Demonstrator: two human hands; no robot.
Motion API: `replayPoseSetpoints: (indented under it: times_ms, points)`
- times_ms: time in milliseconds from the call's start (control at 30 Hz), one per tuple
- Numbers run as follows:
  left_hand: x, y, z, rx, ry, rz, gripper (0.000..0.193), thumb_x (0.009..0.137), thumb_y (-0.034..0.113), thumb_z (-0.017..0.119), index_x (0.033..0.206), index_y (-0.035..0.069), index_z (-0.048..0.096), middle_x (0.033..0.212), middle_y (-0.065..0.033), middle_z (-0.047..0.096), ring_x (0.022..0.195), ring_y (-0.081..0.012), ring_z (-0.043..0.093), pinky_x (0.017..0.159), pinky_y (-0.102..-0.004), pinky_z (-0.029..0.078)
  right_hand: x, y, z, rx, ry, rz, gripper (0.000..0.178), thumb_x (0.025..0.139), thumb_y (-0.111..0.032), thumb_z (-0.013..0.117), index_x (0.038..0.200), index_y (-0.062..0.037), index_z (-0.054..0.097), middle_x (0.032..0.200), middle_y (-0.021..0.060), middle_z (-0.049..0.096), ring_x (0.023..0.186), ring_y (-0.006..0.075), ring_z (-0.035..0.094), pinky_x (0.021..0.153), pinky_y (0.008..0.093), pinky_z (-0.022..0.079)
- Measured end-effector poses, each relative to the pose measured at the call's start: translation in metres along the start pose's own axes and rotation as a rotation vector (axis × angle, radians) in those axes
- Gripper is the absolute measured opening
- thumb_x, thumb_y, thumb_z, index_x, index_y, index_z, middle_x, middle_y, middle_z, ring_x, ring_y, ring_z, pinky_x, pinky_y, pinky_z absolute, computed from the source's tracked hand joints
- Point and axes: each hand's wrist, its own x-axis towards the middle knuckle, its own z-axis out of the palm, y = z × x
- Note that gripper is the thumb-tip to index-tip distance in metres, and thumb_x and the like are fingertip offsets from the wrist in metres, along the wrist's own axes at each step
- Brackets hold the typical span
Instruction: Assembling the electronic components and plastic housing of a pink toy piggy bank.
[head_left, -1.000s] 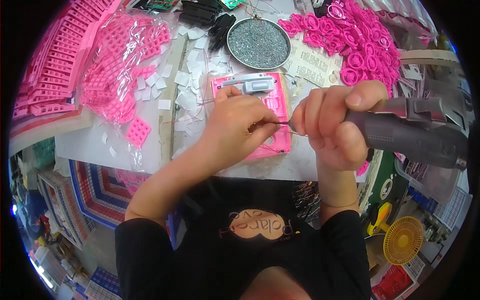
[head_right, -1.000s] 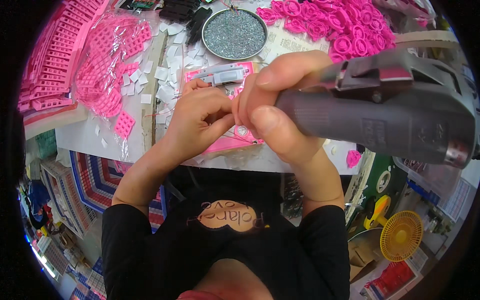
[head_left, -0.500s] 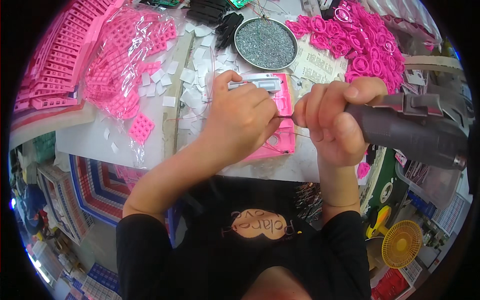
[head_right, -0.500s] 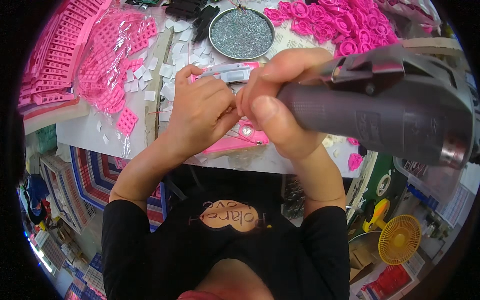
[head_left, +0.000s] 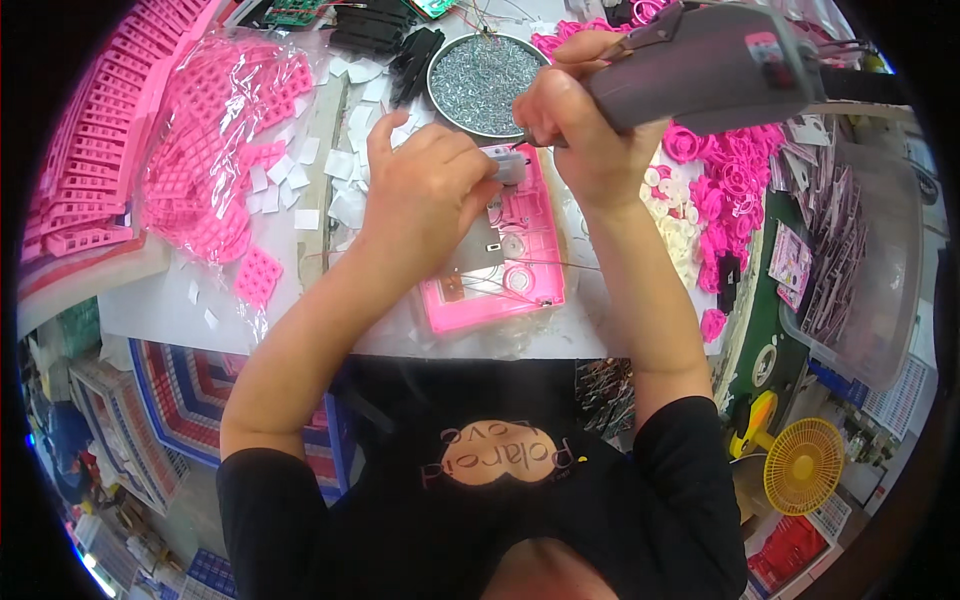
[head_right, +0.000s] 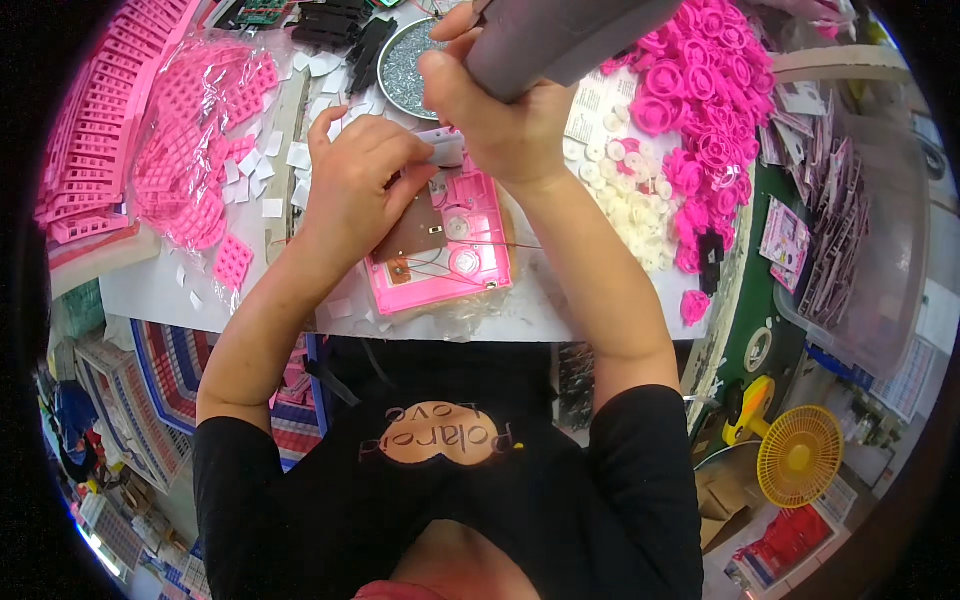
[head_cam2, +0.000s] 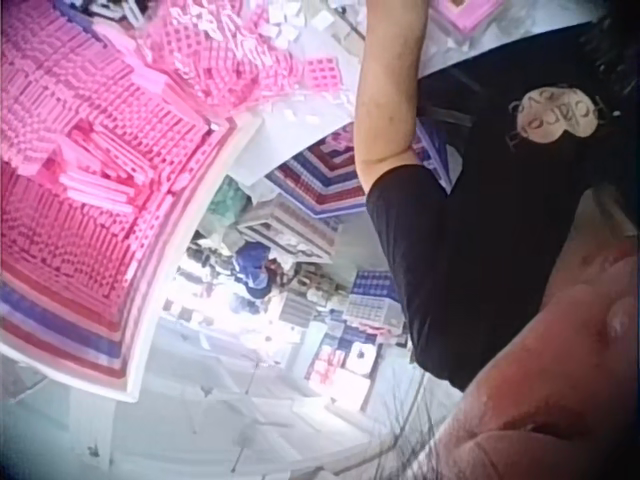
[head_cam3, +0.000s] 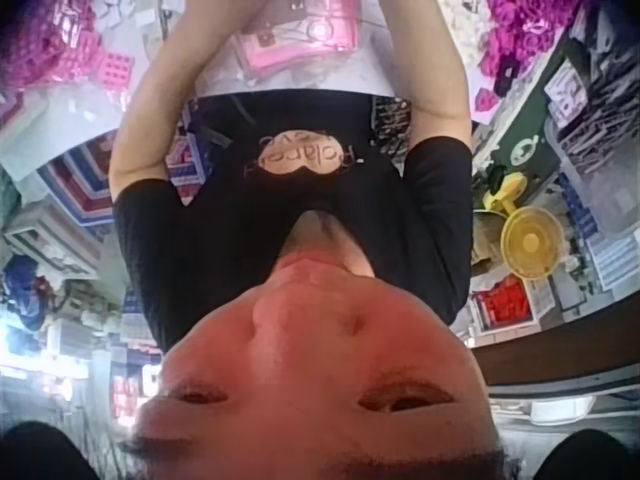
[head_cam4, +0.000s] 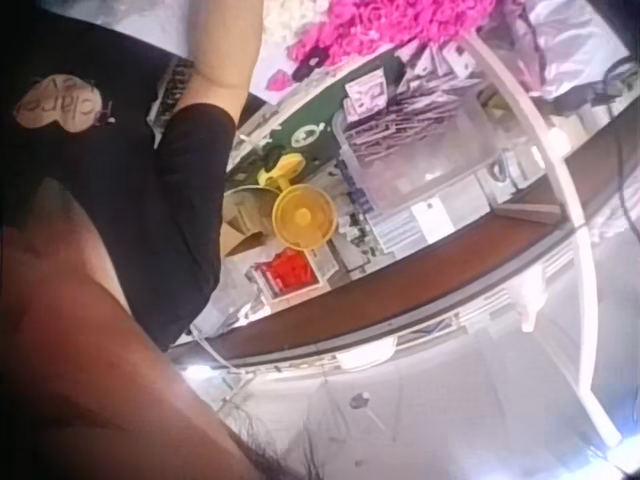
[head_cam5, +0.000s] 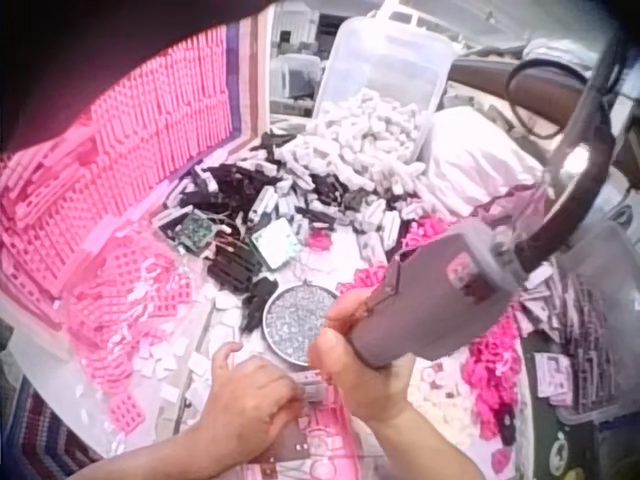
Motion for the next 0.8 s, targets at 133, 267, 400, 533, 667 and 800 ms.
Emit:
replayPoseSetpoints:
  times_ms: [133, 267, 400, 533, 667, 800]
  points:
    - [-0.001, -0.001, 0.001, -0.012, 0.003, 0.000, 0.013, 0.082, 0.015, 0.077, 0.092, 0.013, 0.069, 0.088, -0.0005, 0.065, 0.093, -0.0202, 0.063, 0.107, -0.0510, 0.029, -0.005, 0.007, 0.003, -0.029, -0.013, 0.031, 0.011, 0.086, 0.008, 0.058, 0.096, 0.0050, 0.054, 0.064, 0.0068, 0.056, 0.052, 0.0137, 0.055, 0.051, 0.0295, 0.049]
    - [-0.001, -0.003, 0.005, -0.013, 0.027, 0.016, 0.021, 0.081, 0.017, 0.079, 0.098, 0.012, 0.068, 0.087, -0.0004, 0.064, 0.092, -0.0209, 0.062, 0.106, -0.0510, 0.030, -0.009, 0.010, 0.001, -0.204, -0.108, 0.022, 0.014, 0.084, 0.010, 0.061, 0.094, 0.0025, 0.057, 0.067, 0.0068, 0.060, 0.057, 0.0138, 0.058, 0.053, 0.0273, 0.049]
    - [0.006, -0.008, 0.004, -0.010, -0.064, -0.020, 0.033, 0.079, 0.018, 0.080, 0.107, 0.011, 0.065, 0.093, -0.0037, 0.064, 0.093, -0.0257, 0.063, 0.106, -0.0519, 0.031, -0.006, 0.010, -0.002, -0.125, -0.156, 0.080, 0.012, 0.085, 0.008, 0.064, 0.093, 0.0006, 0.059, 0.071, 0.0067, 0.062, 0.059, 0.0141, 0.061, 0.053, 0.0264, 0.049]
    - [0.015, -0.011, 0.005, 0.070, -0.130, 0.062, 0.036, 0.079, 0.018, 0.079, 0.109, 0.009, 0.062, 0.104, -0.0079, 0.064, 0.099, -0.0305, 0.063, 0.106, -0.0539, 0.033, 0.011, -0.001, -0.023, 0.118, -0.094, 0.190, 0.027, 0.088, -0.008, 0.069, 0.111, 0.0004, 0.057, 0.085, 0.0089, 0.065, 0.070, 0.0178, 0.065, 0.062, 0.0310, 0.054]
    - [0.017, 0.016, -0.024, 0.028, -0.098, 0.151, 0.028, 0.081, 0.019, 0.076, 0.103, 0.009, 0.061, 0.113, -0.0083, 0.065, 0.109, -0.0297, 0.063, 0.099, -0.0541, 0.044, 0.042, -0.035, -0.034, -0.260, 0.160, 0.078, 0.040, 0.093, -0.013, 0.067, 0.128, 0.0026, 0.054, 0.090, 0.0096, 0.066, 0.071, 0.0154, 0.064, 0.063, 0.0288, 0.053]
    - [-0.002, 0.040, -0.122, -0.179, 0.081, 0.168, 0.053, 0.072, 0.000, 0.072, 0.123, 0.007, 0.058, 0.126, -0.0165, 0.060, 0.116, -0.0326, 0.061, 0.101, -0.0414, 0.049, 0.036, -0.054, -0.084, -0.456, 0.212, 0.189, 0.037, 0.088, -0.005, 0.071, 0.122, 0.0001, 0.058, 0.109, 0.0074, 0.065, 0.093, 0.0155, 0.063, 0.080, 0.0310, 0.053]
